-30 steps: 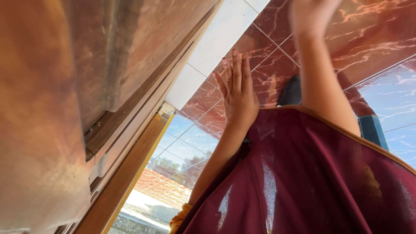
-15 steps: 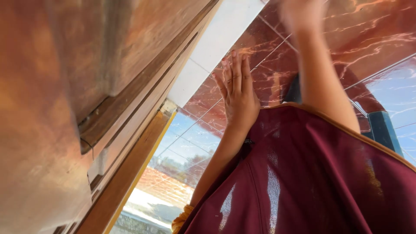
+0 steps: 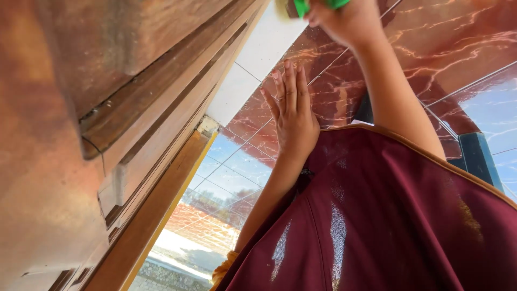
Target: Apply paint or varnish to a wooden door using a brush.
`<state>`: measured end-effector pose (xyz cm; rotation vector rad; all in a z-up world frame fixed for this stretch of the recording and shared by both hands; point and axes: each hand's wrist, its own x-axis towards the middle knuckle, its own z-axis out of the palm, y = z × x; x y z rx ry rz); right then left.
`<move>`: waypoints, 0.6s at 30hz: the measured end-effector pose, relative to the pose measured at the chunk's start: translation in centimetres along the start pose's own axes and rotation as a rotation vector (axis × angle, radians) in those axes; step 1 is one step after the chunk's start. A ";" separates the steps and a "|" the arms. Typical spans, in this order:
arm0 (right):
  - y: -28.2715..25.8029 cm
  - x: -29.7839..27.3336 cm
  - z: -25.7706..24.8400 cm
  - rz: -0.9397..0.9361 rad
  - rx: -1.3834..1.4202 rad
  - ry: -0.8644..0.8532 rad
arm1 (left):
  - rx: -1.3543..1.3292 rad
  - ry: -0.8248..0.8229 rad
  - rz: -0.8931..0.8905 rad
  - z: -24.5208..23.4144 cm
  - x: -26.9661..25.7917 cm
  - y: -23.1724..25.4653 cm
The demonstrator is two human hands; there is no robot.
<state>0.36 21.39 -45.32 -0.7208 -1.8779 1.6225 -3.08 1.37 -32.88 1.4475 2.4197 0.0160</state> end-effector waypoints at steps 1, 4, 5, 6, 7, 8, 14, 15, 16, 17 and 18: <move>-0.5 -0.6 -0.1 -0.004 -0.005 0.005 | -0.001 0.004 0.006 -0.3 -0.1 0.4; -2.1 -3.0 1.8 0.056 0.362 0.180 | -0.009 0.044 -0.012 -1.2 -1.5 0.3; -2.2 -4.2 2.8 0.127 0.405 0.245 | -0.003 0.005 -0.023 -1.4 -1.9 0.0; -2.2 -5.3 3.7 0.199 0.447 0.311 | 0.003 -0.034 -0.034 -1.5 -2.2 -0.2; -2.4 -6.3 4.9 0.196 0.445 0.313 | 0.002 -0.031 -0.031 -1.6 -2.7 -0.5; -2.5 -7.3 6.2 0.221 0.491 0.331 | -0.013 -0.015 -0.030 -1.7 -3.1 -0.8; -5.9 -9.5 13.8 0.231 0.694 0.493 | 0.028 0.030 -0.042 -2.8 -7.0 -5.3; -6.3 -9.6 14.8 0.209 0.721 0.557 | 0.037 0.031 -0.048 -2.9 -7.6 -6.1; -6.5 -9.5 15.7 0.208 0.722 0.558 | 0.038 0.032 -0.047 -3.1 -8.2 -6.8; -6.7 -9.4 16.7 0.193 0.725 0.596 | 0.043 0.034 -0.058 -3.3 -8.8 -7.5; -6.9 -9.3 17.7 0.177 0.727 0.634 | 0.048 0.037 -0.069 -3.5 -9.3 -8.3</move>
